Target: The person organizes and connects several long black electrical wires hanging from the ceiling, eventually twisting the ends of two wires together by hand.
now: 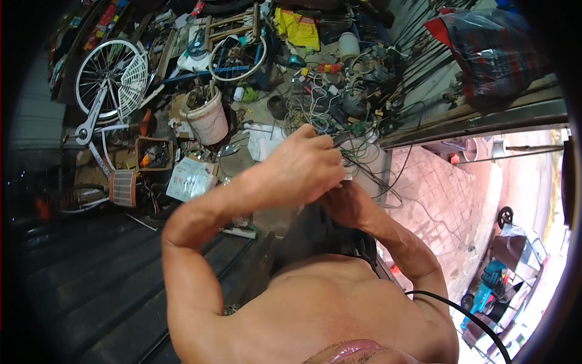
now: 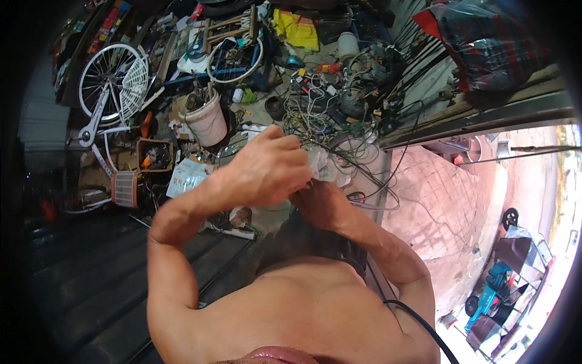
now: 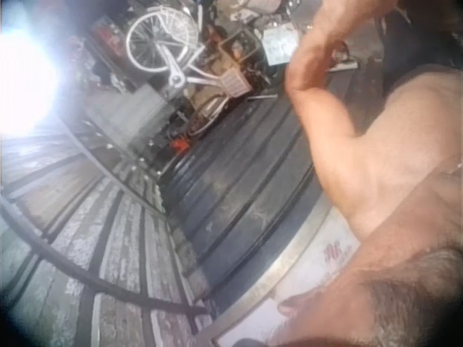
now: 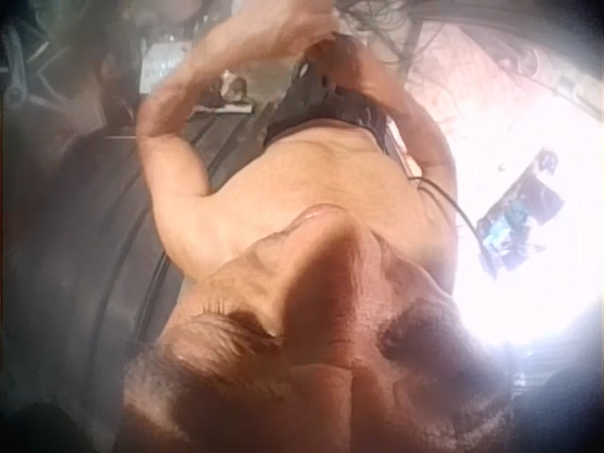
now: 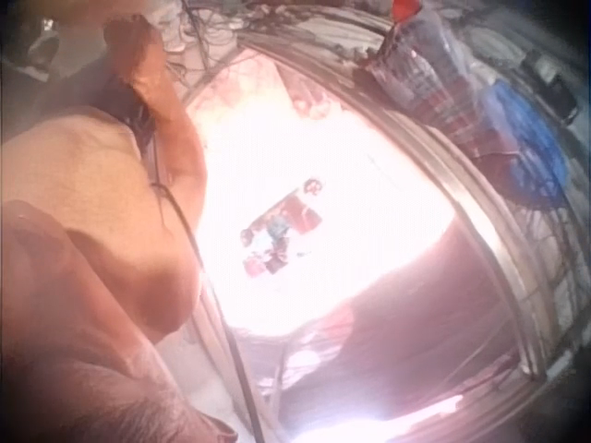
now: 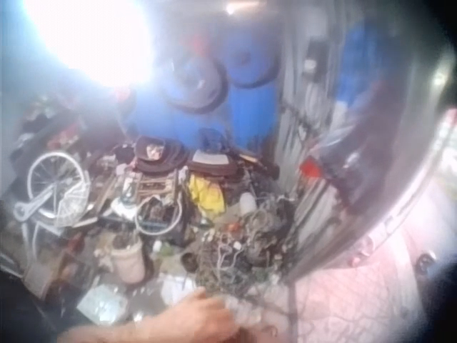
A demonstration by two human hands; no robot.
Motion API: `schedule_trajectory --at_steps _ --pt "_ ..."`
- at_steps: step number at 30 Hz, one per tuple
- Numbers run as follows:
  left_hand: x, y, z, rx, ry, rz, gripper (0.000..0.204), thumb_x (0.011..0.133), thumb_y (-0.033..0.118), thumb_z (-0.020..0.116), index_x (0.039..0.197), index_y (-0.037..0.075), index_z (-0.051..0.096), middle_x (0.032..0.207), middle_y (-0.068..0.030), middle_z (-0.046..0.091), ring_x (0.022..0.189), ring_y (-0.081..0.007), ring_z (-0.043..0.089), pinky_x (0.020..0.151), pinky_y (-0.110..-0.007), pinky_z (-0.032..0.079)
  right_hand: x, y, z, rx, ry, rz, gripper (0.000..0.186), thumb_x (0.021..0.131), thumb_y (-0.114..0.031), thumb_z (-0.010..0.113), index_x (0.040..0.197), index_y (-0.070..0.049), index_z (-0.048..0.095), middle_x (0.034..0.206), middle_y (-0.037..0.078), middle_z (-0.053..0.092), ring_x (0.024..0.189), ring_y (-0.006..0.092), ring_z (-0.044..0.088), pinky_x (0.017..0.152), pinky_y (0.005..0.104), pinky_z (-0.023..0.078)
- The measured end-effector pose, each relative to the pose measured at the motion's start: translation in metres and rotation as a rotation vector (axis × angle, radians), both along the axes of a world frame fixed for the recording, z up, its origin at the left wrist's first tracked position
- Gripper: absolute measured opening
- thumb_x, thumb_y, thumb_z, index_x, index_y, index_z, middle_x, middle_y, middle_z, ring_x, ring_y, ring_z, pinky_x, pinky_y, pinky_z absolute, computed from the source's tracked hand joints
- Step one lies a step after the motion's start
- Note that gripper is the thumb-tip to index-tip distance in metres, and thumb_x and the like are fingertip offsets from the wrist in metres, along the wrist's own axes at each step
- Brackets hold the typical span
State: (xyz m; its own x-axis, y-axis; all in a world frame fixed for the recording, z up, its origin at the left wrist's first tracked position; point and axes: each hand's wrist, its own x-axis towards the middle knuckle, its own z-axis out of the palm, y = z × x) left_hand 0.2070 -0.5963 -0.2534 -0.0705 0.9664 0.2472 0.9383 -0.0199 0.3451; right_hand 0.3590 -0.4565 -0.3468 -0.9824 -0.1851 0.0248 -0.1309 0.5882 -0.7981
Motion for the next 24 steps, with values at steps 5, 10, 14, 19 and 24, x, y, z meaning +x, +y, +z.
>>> schedule_trajectory --at_steps 5,10,14,19,24 --pt "-0.044 0.007 -0.047 -0.647 -1.239 0.054 0.028 0.097 0.026 0.062 0.083 0.002 0.064 0.076 -0.0044 0.062 0.065 -0.0161 0.061 0.059 -0.031 0.047 -0.002 0.008 0.03 -0.091 -0.011 -0.054 0.025 0.095 -0.024 0.06 0.102 0.0 0.058 0.092 0.02 0.065 0.078 0.0396 0.065 0.071 0.0424 0.053" --pt "0.019 -0.01 -0.111 0.148 -1.74 0.501 0.025 0.1 0.023 0.057 0.098 -0.001 0.062 0.079 -0.0078 0.062 0.067 -0.0177 0.062 0.064 -0.031 0.05 -0.005 0.034 0.018 -0.624 -0.349 -0.415 0.032 0.093 -0.02 0.068 0.111 0.006 0.067 0.086 0.009 0.071 0.071 0.0118 0.065 0.065 0.0281 0.052" --pt "0.078 0.012 -0.126 0.585 -1.286 0.833 0.012 0.097 0.012 0.058 0.097 0.002 0.063 0.089 -0.0054 0.065 0.065 -0.0119 0.056 0.059 -0.026 0.047 -0.01 0.029 -0.003 -0.864 -0.365 -0.585 0.025 0.09 -0.012 0.073 0.106 0.006 0.068 0.085 0.008 0.069 0.066 0.008 0.062 0.059 0.0222 0.05" --pt "0.062 0.013 -0.102 0.615 -0.673 0.714 0.005 0.091 0.003 0.063 0.095 0.0 0.061 0.096 -0.0115 0.062 0.074 -0.0195 0.058 0.064 -0.03 0.048 -0.019 0.013 -0.008 -0.834 -0.277 -0.638 0.022 0.09 -0.01 0.072 0.105 0.005 0.068 0.087 0.008 0.069 0.069 0.0103 0.064 0.061 0.0246 0.052" --pt "0.059 0.009 -0.113 0.593 -0.828 0.807 0.005 0.094 0.004 0.062 0.095 -0.001 0.061 0.09 -0.0096 0.061 0.076 -0.0178 0.058 0.067 -0.03 0.048 -0.03 -0.005 -0.008 -0.328 0.146 -0.556 0.03 0.082 -0.005 0.071 0.11 0.002 0.067 0.107 0.018 0.068 0.094 0.0327 0.066 0.082 0.0377 0.053"
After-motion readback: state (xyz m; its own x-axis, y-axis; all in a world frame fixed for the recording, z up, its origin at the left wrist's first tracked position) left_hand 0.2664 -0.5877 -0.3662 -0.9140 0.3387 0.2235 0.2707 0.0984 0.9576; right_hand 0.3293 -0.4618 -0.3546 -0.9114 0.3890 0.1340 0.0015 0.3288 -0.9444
